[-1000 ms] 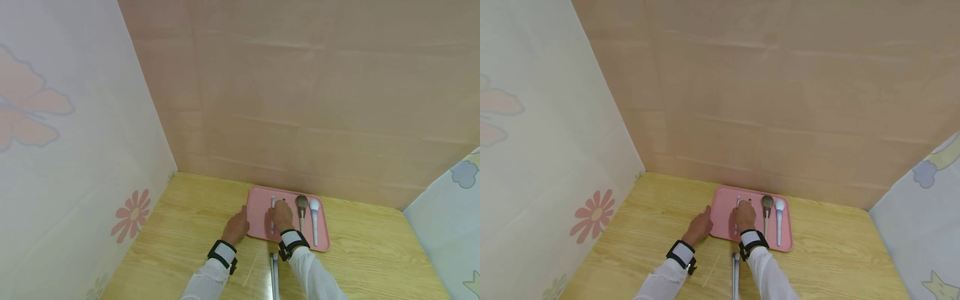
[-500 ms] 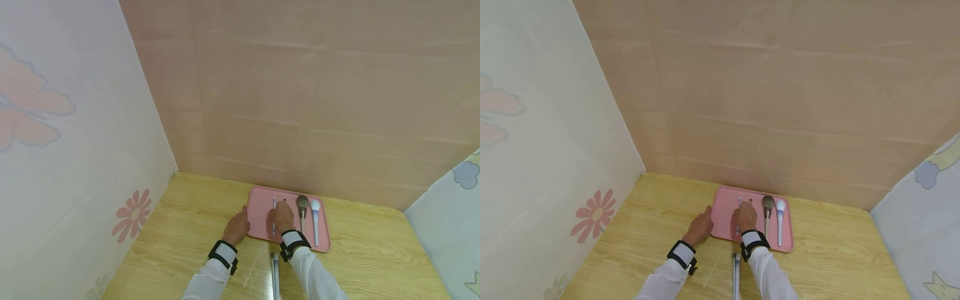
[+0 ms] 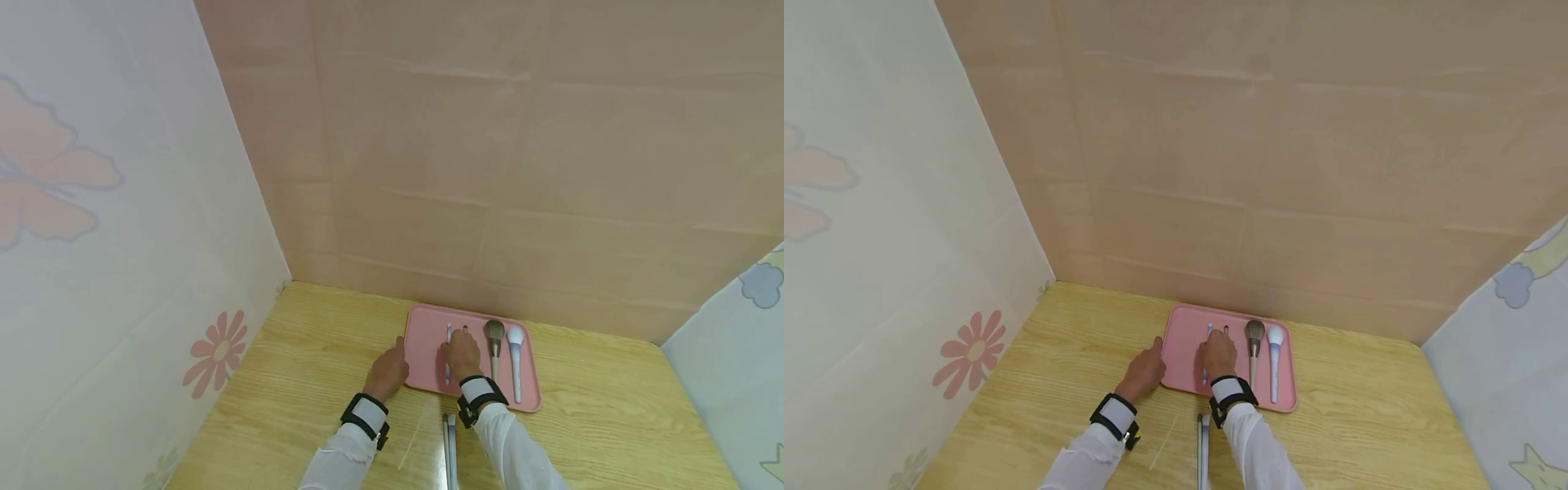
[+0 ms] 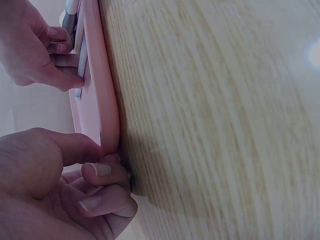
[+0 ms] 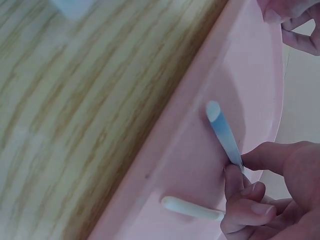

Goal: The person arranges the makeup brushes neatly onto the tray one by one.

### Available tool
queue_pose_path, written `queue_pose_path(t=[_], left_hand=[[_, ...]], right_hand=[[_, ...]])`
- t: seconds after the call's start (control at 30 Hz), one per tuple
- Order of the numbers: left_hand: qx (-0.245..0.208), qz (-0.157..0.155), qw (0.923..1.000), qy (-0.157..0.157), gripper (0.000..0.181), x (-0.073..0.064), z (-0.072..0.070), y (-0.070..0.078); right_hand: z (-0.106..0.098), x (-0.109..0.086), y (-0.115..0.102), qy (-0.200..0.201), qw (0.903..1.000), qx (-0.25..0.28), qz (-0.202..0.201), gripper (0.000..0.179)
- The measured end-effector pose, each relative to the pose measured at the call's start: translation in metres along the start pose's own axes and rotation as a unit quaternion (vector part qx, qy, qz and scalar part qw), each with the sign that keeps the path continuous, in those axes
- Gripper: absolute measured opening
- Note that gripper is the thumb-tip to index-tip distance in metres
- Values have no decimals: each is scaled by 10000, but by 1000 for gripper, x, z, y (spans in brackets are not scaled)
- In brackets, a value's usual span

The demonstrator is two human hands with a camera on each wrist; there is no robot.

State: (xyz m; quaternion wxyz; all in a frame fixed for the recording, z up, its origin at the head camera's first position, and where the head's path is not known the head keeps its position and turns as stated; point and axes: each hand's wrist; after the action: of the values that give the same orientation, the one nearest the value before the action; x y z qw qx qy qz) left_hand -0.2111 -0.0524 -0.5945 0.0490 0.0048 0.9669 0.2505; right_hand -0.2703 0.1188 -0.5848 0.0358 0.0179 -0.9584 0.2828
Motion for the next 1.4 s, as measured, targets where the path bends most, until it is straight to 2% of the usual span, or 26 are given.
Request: queue_pose_path(t=[0.2,0.6,0.83,1.03,1.4], left_hand=[[9,116,9999,118,31,-4,-4,2],[15,15,10000,62,37,-6,-7,5],[-35,-38,10000,-13,42,-5,-6,4],[51,34,10000,76,49,-5,-5,3],[-22,-42,10000,-5,48,-3,-5,2]], right_hand=[[-3,-1,-2,-232,9997,40,84,26],[-5,-3,-3,-357,9991,110,194,31],[-3,-2,-1,-339,9992,93,175,31],[-2,-1,0,-316,9993,108,152,32],[-2,1,0,-201,9997,-130,45,30]])
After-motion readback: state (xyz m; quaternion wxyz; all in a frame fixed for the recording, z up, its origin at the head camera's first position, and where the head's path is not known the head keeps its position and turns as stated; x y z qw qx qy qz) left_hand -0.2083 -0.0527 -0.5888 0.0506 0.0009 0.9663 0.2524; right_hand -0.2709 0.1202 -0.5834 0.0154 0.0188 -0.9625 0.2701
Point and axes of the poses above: each hand's wrist, its own x-axis towards the middle knuckle, its own z-axis out of the palm, y = z × x, and after that the axes turned 6 degrees about x, right-handed
